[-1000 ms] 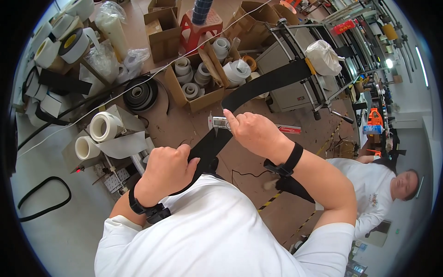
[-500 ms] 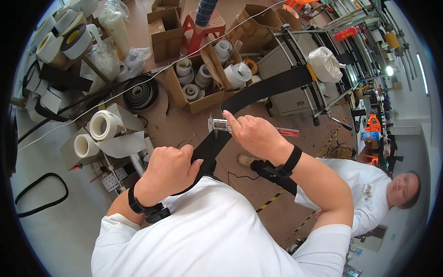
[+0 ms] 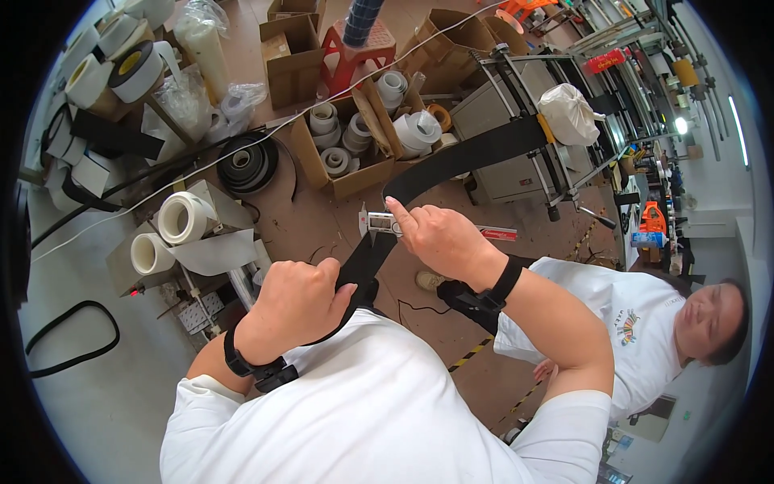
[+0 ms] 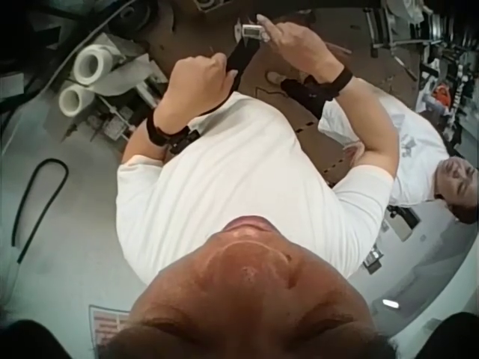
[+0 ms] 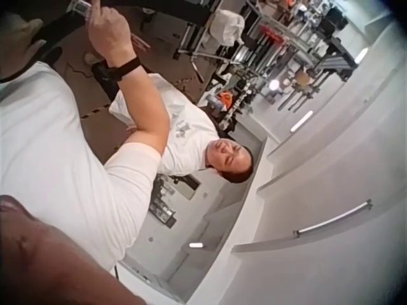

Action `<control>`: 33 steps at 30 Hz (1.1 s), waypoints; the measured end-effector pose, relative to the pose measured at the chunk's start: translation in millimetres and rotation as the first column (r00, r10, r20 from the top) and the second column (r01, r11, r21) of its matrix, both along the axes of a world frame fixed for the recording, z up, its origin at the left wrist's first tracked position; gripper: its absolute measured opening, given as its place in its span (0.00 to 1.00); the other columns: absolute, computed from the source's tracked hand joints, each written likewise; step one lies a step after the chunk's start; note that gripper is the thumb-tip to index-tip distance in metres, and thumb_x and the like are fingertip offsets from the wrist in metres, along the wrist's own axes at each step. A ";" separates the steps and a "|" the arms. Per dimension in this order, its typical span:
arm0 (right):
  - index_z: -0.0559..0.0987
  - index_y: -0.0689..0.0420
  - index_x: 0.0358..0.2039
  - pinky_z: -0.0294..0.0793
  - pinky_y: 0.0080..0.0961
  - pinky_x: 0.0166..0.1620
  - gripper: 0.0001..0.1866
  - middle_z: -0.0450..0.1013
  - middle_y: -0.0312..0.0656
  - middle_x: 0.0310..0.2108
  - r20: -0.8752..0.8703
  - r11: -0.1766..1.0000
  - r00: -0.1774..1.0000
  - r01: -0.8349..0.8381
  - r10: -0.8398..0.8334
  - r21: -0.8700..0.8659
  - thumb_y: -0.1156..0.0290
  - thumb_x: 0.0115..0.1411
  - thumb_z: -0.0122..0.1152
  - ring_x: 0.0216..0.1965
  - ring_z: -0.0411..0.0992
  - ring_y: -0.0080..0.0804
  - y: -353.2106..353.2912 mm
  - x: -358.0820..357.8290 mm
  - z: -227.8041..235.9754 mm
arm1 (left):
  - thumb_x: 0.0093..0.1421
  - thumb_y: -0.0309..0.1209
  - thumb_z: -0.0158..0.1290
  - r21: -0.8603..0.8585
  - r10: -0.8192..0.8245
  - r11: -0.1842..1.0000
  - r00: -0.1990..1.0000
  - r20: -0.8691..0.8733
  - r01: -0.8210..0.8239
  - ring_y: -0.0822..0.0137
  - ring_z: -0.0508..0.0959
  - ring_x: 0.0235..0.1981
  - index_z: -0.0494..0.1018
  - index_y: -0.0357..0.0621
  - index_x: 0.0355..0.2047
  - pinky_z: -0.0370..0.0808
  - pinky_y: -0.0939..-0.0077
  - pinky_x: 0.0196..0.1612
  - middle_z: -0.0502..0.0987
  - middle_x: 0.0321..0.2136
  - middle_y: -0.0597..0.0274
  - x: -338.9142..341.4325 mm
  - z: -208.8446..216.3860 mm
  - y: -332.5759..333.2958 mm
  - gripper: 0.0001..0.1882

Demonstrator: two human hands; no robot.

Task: The person uses tweezers to pick up a small part, holds it against a yellow template, and then uses a digital caliper to measure the part and a long black strip of material.

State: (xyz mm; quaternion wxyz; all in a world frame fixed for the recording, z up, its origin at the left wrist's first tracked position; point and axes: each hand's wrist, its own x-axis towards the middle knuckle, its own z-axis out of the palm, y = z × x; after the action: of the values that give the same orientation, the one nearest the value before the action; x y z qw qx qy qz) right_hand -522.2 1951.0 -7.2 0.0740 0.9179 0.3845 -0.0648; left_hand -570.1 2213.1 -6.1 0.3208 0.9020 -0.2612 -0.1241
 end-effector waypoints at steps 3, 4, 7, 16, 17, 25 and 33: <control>0.63 0.68 0.63 0.77 0.28 0.39 0.38 0.73 0.42 0.30 0.020 0.999 1.000 -0.022 0.021 0.048 0.72 0.52 0.66 0.31 0.73 0.32 1.1 -1.8 -3.8 | 0.58 0.38 0.57 -0.011 -0.008 1.000 1.000 0.006 0.008 0.51 0.75 0.14 0.70 0.39 0.21 0.71 0.61 0.19 0.72 0.11 0.52 -3.8 1.4 1.7 0.17; 0.63 0.68 0.63 0.77 0.28 0.39 0.39 0.73 0.42 0.30 0.030 0.997 0.999 -0.032 0.030 0.071 0.73 0.51 0.66 0.31 0.73 0.33 1.2 -2.2 -5.6 | 0.59 0.38 0.57 -0.029 -0.023 0.999 1.000 0.021 0.024 0.51 0.75 0.13 0.70 0.39 0.21 0.71 0.62 0.19 0.72 0.10 0.52 -5.0 2.5 1.9 0.17; 0.63 0.68 0.63 0.77 0.29 0.39 0.41 0.73 0.42 0.31 0.013 0.991 0.999 -0.052 0.051 0.122 0.74 0.49 0.67 0.31 0.73 0.34 -0.5 -2.6 -11.4 | 0.59 0.37 0.57 -0.065 -0.047 0.997 0.998 0.050 0.050 0.52 0.74 0.12 0.69 0.39 0.21 0.70 0.63 0.18 0.71 0.09 0.53 -7.8 3.2 3.4 0.17; 0.61 0.67 0.64 0.76 0.31 0.38 0.43 0.73 0.44 0.31 -0.028 0.979 0.998 -0.052 0.058 0.196 0.76 0.48 0.67 0.32 0.73 0.36 3.1 -5.7 -22.7 | 0.59 0.34 0.55 -0.045 -0.116 0.992 0.993 0.009 0.117 0.55 0.77 0.13 0.70 0.38 0.21 0.74 0.66 0.19 0.74 0.11 0.53 -8.8 7.2 9.0 0.14; 0.61 0.67 0.64 0.76 0.31 0.38 0.43 0.73 0.44 0.31 -0.025 0.980 0.998 -0.047 0.053 0.191 0.76 0.48 0.67 0.32 0.73 0.36 2.1 -6.3 -22.2 | 0.60 0.34 0.55 -0.049 -0.128 0.991 0.992 0.004 0.128 0.55 0.77 0.14 0.70 0.39 0.21 0.74 0.65 0.20 0.74 0.11 0.53 -8.0 7.5 7.9 0.14; 0.67 0.63 0.60 0.76 0.33 0.32 0.38 0.74 0.44 0.26 -0.047 0.963 0.984 0.176 -0.170 0.205 0.62 0.50 0.68 0.27 0.75 0.39 21.2 -5.2 -19.3 | 0.53 0.37 0.62 -0.079 0.031 0.996 0.999 -0.021 -0.033 0.43 0.76 0.19 0.70 0.39 0.23 0.72 0.55 0.22 0.73 0.14 0.47 -7.0 -10.0 19.2 0.15; 0.77 0.62 0.42 0.76 0.38 0.33 0.23 0.76 0.48 0.24 -0.094 0.640 0.780 0.570 -0.619 0.516 0.57 0.52 0.68 0.28 0.77 0.46 -5.3 27.3 -78.7 | 0.51 0.38 0.64 -0.020 0.132 0.991 0.985 -0.113 -0.135 0.41 0.75 0.22 0.70 0.36 0.23 0.71 0.54 0.25 0.72 0.17 0.42 -7.2 -82.3 78.4 0.18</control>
State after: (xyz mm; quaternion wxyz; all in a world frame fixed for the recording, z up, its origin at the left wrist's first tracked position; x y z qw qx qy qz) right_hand -494.8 1945.7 -85.8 -0.1833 0.9792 0.0602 0.0621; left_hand -577.3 2291.5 -88.3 0.3548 0.9046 -0.1836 -0.1487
